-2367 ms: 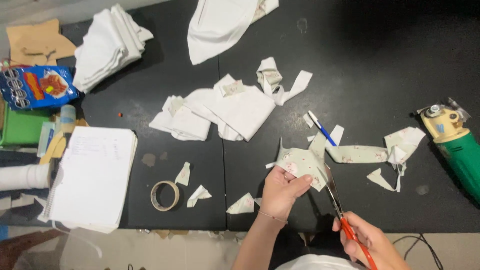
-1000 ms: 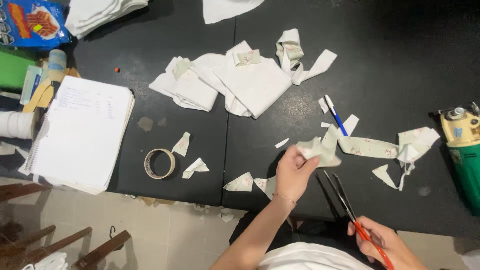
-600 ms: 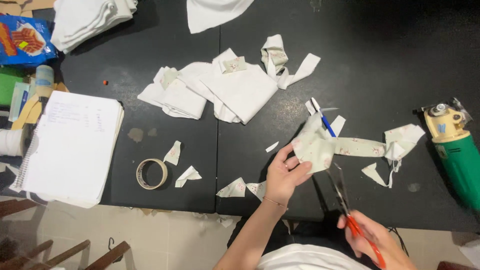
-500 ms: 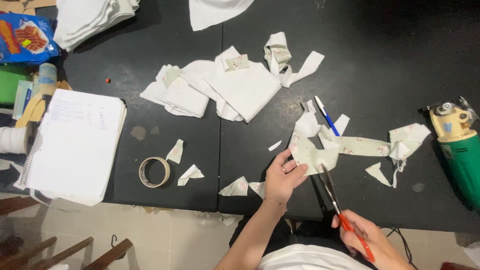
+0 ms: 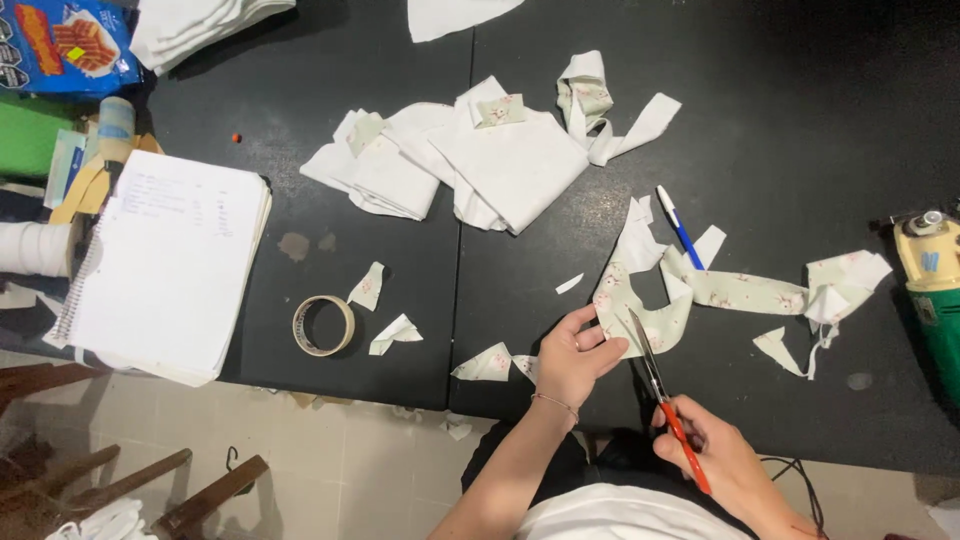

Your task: Trimming small pieces of patterned fabric using scissors on a work table.

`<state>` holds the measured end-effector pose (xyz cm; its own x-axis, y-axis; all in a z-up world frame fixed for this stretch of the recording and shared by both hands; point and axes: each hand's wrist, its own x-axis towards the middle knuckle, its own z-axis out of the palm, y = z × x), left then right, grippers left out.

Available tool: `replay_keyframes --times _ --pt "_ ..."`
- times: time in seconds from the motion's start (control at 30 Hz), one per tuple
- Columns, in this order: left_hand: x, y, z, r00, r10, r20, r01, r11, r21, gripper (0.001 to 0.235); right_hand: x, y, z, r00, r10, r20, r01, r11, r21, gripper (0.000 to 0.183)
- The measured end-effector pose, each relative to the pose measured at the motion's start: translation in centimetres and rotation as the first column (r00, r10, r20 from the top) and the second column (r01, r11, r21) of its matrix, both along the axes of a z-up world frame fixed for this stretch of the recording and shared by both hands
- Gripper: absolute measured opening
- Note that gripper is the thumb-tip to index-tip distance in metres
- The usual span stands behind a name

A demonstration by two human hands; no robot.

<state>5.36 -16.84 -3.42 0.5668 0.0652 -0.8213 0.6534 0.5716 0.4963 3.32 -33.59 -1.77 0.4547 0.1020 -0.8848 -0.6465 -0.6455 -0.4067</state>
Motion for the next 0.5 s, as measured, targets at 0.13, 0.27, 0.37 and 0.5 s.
replay_keyframes --times 0.13,0.27,0.37,0.5 --pt "-0.5 -0.7 -2.2 0.999 0.027 0.033 -0.027 0.999 -0.021 0.056 -0.5 -0.3 -1.4 0.985 0.116 0.131 -0.114 0.993 -0.018 0.018" --pt "-0.6 -0.6 -1.7 0.998 0.033 0.047 -0.032 0.999 -0.012 0.058 0.3 1.4 0.9 0.993 0.109 0.050 -0.103 0.988 -0.112 0.015" --pt "-0.6 -0.7 -1.7 0.998 0.055 0.035 -0.055 0.998 -0.027 0.057 0.4 1.7 1.3 0.997 0.071 0.038 -0.065 0.989 -0.134 0.017" --pt "-0.5 -0.5 -1.5 1.000 0.025 0.014 -0.025 0.999 -0.022 0.059 -0.4 1.0 -0.3 0.993 0.081 0.086 -0.066 0.983 -0.174 0.017"
